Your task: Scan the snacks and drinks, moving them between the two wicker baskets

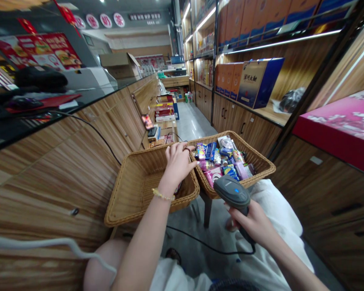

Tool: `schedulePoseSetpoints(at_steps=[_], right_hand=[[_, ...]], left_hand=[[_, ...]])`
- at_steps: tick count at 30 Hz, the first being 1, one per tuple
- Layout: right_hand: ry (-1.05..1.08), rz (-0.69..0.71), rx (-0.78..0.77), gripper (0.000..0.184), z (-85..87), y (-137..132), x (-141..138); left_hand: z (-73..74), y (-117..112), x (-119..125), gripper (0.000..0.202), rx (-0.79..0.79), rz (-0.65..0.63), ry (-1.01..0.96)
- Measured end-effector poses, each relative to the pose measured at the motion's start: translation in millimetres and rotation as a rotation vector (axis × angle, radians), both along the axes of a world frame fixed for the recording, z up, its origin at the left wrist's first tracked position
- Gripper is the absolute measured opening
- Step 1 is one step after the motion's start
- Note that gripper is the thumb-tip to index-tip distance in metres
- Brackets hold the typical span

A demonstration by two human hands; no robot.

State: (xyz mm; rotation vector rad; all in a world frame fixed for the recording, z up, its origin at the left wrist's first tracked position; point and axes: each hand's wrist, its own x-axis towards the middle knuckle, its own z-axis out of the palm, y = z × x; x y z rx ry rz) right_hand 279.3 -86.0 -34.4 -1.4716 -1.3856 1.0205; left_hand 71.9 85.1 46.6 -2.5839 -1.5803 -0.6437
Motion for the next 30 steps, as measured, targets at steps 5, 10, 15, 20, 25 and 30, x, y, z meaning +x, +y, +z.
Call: schedulePoseSetpoints(at_steps=[5,10,15,20,25,30], right_hand=[[0.046,0.009,-0.024,0.018,-0.9,-1.2,1.7],[0.098,0.011,-0.024,0.018,0.3,1.0,2.4],[0.087,0.003,-0.022,0.018,1.2,2.5,3.8],[0.08,0.023,-0.029,0.018,3.5,3.7,1.3],[0.092,0.033,-0.01,0.021,7.0,3.0,-2.8],[0.141,0.035,0.035,0.026,12.6,3.5,-8.5]], left_hand=[[-6.9,46.3,36.5,0.064,-0.108,-0.054,0.095],[-22.7,82.6,55.0,0.077,-0.223,-0.11,0.171],[-22.8,97.4,55.4,0.077,-0.25,-0.15,0.183],[-16.0,83.4,50.6,0.079,-0.158,-0.147,0.095],[-7.8,55.7,29.0,0.083,-0.132,-0.07,-0.162],[2.2,18.7,-10.8,0.067,-0.66,-0.223,-1.149]])
